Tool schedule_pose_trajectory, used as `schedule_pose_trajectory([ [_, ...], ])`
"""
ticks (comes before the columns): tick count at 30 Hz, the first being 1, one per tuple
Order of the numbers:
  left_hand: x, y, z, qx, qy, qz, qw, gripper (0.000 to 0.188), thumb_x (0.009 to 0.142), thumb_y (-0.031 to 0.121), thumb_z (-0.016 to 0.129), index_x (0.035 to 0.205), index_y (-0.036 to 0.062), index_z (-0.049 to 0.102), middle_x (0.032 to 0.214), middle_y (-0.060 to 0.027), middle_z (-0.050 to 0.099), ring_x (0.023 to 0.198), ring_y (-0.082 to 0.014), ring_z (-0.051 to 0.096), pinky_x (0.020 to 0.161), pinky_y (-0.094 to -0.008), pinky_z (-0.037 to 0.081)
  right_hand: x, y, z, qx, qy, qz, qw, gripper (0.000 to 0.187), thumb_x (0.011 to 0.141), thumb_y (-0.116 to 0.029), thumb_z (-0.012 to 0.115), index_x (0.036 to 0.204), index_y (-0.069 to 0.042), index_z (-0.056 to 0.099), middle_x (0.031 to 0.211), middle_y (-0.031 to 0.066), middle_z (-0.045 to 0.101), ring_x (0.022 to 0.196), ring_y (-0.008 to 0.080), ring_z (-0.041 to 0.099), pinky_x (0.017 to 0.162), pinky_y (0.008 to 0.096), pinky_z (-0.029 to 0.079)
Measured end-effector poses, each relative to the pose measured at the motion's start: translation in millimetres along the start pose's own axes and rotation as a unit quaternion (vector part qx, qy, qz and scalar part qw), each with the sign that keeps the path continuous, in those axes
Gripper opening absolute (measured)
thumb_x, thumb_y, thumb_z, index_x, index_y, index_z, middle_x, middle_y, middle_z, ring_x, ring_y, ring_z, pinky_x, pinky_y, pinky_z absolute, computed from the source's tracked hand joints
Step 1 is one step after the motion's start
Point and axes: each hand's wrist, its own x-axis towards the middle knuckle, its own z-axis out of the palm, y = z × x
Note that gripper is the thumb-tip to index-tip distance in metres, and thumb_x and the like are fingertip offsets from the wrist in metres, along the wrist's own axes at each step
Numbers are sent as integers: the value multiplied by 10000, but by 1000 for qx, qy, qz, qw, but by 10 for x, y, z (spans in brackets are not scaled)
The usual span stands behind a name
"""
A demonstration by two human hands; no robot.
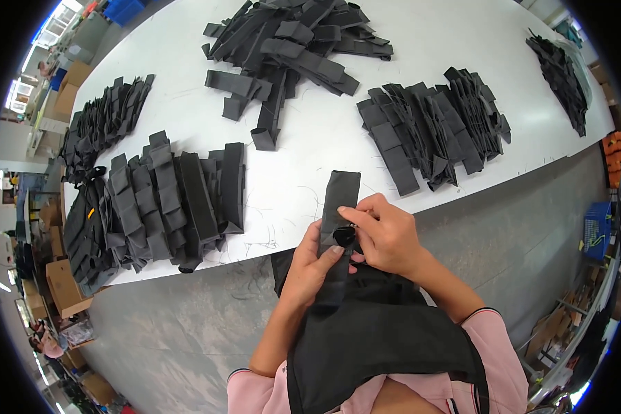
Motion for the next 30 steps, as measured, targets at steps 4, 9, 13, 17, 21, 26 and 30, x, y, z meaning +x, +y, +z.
schedule_pose_trajectory([
  [4, 0, 7, 20, 10, 0, -2, 1000, 393, 895, 12, 525, 1262, 27, 387, 1094, -107, 551, 866, -196, 629, 715, -336, 572, -4, 23, 34, 1, 9, -10, 1000, 387, 621, -3, 661, 1003, -65, 651, 799, 31, 541, 529, 157, 525, 473, 272, 432],
  [9, -8, 30, 47, 11, -2, -5, 1000, 395, 890, -1, 518, 1263, 21, 389, 1099, -108, 548, 865, -194, 628, 719, -331, 572, -16, 25, 67, -19, 22, -20, 999, 362, 639, 2, 655, 994, -64, 648, 764, 28, 535, 541, 166, 535, 467, 272, 430],
  [13, -3, 15, 25, 9, 1, -7, 1000, 398, 887, -2, 516, 1263, 9, 387, 1068, -110, 557, 852, -200, 630, 705, -327, 568, -76, -45, 42, 42, 46, 63, 996, 340, 678, 63, 640, 992, -66, 663, 780, 73, 542, 550, 216, 552, 556, 301, 485],
  [17, 24, 38, -16, 7, -14, -9, 1000, 410, 900, -3, 476, 1293, 0, 357, 1127, -148, 555, 860, -235, 649, 714, -316, 551, -7, -13, 46, 73, 8, 101, 992, 286, 708, 53, 647, 971, -58, 664, 770, 67, 517, 564, 188, 529, 533, 279, 449],
  [21, 67, 52, -94, -59, 8, 8, 998, 353, 938, 115, 493, 1256, -1, 392, 1198, -186, 552, 878, -242, 649, 717, -313, 553, -40, 1, -50, 167, 56, 188, 966, 248, 722, 45, 645, 958, -31, 656, 766, 65, 472, 624, 149, 492, 536, 242, 404],
  [26, 135, 24, -174, -77, 19, 27, 996, 358, 960, 197, 476, 1252, 1, 407, 1248, -167, 536, 879, -201, 640, 751, -288, 542, -146, -116, -161, 110, -36, 114, 987, 252, 721, 0, 673, 967, -51, 647, 768, 64, 492, 586, 184, 531, 521, 278, 429],
  [30, 132, 7, -122, -97, 29, 53, 994, 361, 975, 231, 449, 1261, 13, 410, 1242, -154, 540, 870, -171, 625, 781, -285, 527, -98, -182, -131, 37, -82, 80, 993, 286, 702, -31, 694, 978, -73, 637, 769, 60, 497, 585, 207, 543, 514, 304, 433],
])
